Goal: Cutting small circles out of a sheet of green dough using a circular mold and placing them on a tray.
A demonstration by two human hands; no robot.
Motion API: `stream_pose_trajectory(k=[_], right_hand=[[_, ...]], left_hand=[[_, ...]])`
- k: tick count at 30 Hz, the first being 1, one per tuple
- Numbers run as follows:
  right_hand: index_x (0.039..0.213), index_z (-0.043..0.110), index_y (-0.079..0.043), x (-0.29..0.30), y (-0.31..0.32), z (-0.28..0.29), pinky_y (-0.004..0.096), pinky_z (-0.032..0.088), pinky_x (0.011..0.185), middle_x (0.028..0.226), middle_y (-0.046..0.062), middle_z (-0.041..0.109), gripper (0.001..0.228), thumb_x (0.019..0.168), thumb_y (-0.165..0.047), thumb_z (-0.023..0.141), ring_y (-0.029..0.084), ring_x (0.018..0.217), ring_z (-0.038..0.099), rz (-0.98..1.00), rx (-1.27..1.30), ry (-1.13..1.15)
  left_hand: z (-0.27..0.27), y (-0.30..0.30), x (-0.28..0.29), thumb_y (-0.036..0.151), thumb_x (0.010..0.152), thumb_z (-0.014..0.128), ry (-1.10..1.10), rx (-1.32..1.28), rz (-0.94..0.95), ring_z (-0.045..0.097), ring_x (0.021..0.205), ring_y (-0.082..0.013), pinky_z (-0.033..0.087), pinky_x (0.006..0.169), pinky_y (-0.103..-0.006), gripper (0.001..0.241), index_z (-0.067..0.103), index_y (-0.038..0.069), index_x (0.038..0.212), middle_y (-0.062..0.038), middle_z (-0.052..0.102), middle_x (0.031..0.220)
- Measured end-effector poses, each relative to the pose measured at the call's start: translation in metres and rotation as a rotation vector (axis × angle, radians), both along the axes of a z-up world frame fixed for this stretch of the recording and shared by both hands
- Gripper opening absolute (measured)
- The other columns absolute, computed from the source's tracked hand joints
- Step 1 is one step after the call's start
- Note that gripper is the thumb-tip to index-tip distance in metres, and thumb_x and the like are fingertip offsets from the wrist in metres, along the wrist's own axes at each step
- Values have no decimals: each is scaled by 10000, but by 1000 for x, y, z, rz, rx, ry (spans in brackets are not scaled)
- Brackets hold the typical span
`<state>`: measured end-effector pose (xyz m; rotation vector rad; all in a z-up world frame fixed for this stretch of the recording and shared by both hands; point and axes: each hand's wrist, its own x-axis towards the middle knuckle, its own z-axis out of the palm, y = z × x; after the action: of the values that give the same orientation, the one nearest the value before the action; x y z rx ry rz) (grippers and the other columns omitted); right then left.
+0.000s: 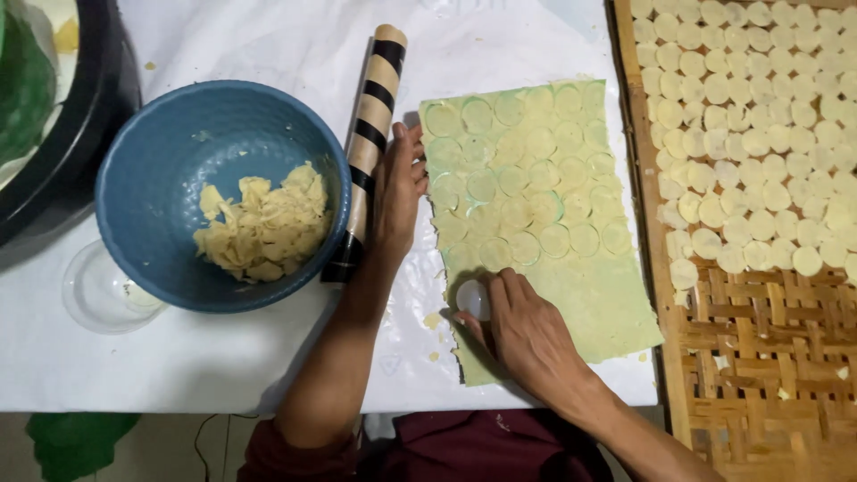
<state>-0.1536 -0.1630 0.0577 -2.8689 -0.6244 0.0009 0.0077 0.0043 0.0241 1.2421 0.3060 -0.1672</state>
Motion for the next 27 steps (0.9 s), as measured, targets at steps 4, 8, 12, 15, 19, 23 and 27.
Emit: stream_pose_trajectory(k=[4,8,12,15,19,23,27], right_hand=[[1043,562,-52,9,12,-13,387,521,515,942,92,560,478,1019,-528,560,266,849,599,14,-95,-55],[1157,580,-31,8,28,-12,364,518,485,862,67,533,520,1039,-520,448,242,723,610,5,-269,-122],[1079,562,-40,9,42,-19,325,519,395,693,27,532,507,1070,-505,359,203,514,676,-134,-353,-127],[1219,476,-34,12,31,-15,399,564,463,860,88,548,485,1010,-471,457,272,700,706,55,-403,-76],[1276,446,-45,18,26,-6,475,587,557,1057,209,613,401,1073,-381,363,359,862,731,100,-322,187],[1201,509,-24,12,32,-14,387,555,447,807,85,523,466,1065,-450,381,278,625,690,-6,-275,-78],[1262,525,-44,30,19,29,504,614,623,917,170,642,469,1050,-441,394,377,787,739,-58,29,442]], left_hand=[[2,1,3,705,852,312,40,-6,8,502,1416,-441,437,1134,-519,923,485,62,1491,-258,498,1530],[-26,6,3,673,945,376,-74,-87,-15,495,1388,-481,433,1125,-548,875,442,2,1505,-293,480,1467],[-41,5,4,634,1052,406,-175,-148,-39,569,1307,-486,484,1087,-543,814,444,-51,1491,-298,531,1348],[-47,5,7,634,1055,407,-192,-125,-44,579,1298,-482,494,1080,-543,805,450,-42,1489,-291,538,1343],[-44,4,4,621,1053,424,-190,-120,-49,547,1316,-507,468,1097,-572,802,451,-54,1485,-309,503,1344],[-44,11,4,615,1067,385,-188,-152,-76,520,1346,-518,429,1123,-586,800,403,-49,1513,-317,508,1374],[-33,8,4,580,1078,366,-183,-165,-80,474,1376,-536,385,1152,-606,787,366,-68,1524,-343,473,1412]])
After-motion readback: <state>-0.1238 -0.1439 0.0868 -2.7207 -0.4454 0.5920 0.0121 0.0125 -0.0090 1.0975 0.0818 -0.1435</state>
